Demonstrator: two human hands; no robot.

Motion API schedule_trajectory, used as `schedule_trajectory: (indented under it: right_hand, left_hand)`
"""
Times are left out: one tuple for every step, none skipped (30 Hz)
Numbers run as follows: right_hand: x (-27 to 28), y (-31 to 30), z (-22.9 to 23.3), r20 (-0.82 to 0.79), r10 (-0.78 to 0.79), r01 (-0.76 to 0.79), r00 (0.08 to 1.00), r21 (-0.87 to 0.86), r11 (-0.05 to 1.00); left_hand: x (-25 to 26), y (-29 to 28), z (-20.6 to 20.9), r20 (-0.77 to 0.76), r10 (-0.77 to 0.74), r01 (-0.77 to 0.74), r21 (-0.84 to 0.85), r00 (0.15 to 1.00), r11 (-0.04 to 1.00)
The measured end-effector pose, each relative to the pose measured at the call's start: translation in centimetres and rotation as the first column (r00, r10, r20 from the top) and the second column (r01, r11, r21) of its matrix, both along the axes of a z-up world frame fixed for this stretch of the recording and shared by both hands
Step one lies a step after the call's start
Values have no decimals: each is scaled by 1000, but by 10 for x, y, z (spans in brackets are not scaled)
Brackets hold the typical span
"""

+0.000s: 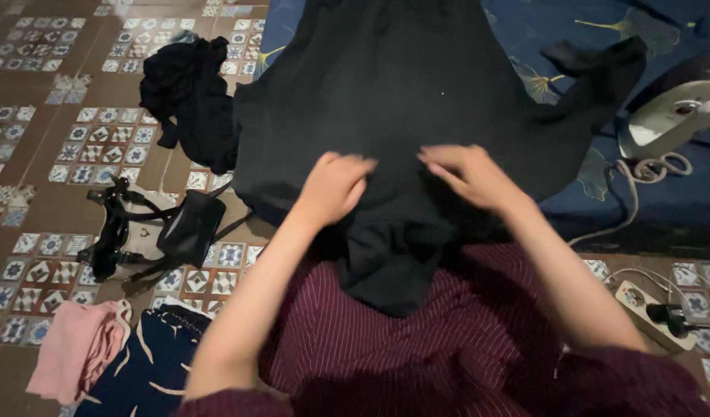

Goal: The person irons a black sweatshirt laid out on a bed, smoothing the fabric with an iron. They flip the garment over to iron the other side and then fold the sweatshirt neatly.

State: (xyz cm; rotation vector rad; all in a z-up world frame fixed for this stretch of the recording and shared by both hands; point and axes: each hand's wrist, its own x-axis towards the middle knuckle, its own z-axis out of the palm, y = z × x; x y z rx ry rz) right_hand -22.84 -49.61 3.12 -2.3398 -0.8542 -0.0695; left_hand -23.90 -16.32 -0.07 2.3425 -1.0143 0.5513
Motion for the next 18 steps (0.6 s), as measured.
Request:
schedule_trajectory:
  right_hand:
    - [20,22,-6,157,101,-114,982,72,991]
    - [36,46,-17,87,56,-63,995,77,995]
    - [51,63,-27,24,14,-16,1000,79,997]
    - [60,69,-38,-24,-52,50,998,-65,997]
    - [70,73,-49,-58,-124,109,991,-207,972]
    - [81,75,-59,-81,-201,162,976,-346,924]
    - [93,67,-65,-72,-279,225,958,-420,879]
    - [104,52,-70,-56,-355,284,933,-490,824]
    - [108,33,-78,-45,-428,333,903,-559,760]
    - [113,11,-83,-20,-477,400,878,-516,757]
    - [117,-12,-86,4,-528,468,849,-468,750]
    - [117,-32,-88,30,-565,510,825,-473,719]
    - [116,-46,-89,58,-600,550,798,-478,685]
    - [119,-51,-88,63,-607,555,792,-488,674]
    - [119,-51,-85,65,-612,557,788,-499,664]
    - [118,-50,-81,66,-617,558,784,-511,654]
    - [123,-42,-72,62,-641,562,765,-548,619]
    - [128,-27,-67,59,-663,565,746,-584,583]
  left_hand:
    - [17,-23,-6,7,19,-18,-96,1000,995]
    - [33,-48,-13,-118,89,-89,3,989,996]
    - [47,-62,-19,-226,170,-148,110,959,983]
    - [55,-65,-26,-264,268,-218,202,927,955]
    - [64,-65,-32,-289,367,-282,296,884,913]
    - [72,-64,-37,-302,465,-339,388,832,857]
    - [84,-57,-42,-274,510,-388,394,815,833]
    - [95,-43,-46,-247,553,-437,399,796,806]
    - [100,-28,-54,-229,595,-479,406,771,778]
    - [106,-9,-61,-179,625,-531,384,760,755]
    - [113,10,-64,-127,654,-580,359,746,731]
    - [118,28,-66,-110,668,-613,312,736,726]
    - [121,41,-67,-95,682,-643,262,725,720]
    - [123,45,-66,-82,696,-670,211,713,712]
    - [121,42,-65,-70,727,-689,271,683,673]
    - [118,37,-61,-55,756,-703,329,652,630]
    - [120,31,-53,-30,785,-719,379,619,582]
    - [122,19,-46,-96,764,-670,420,638,612]
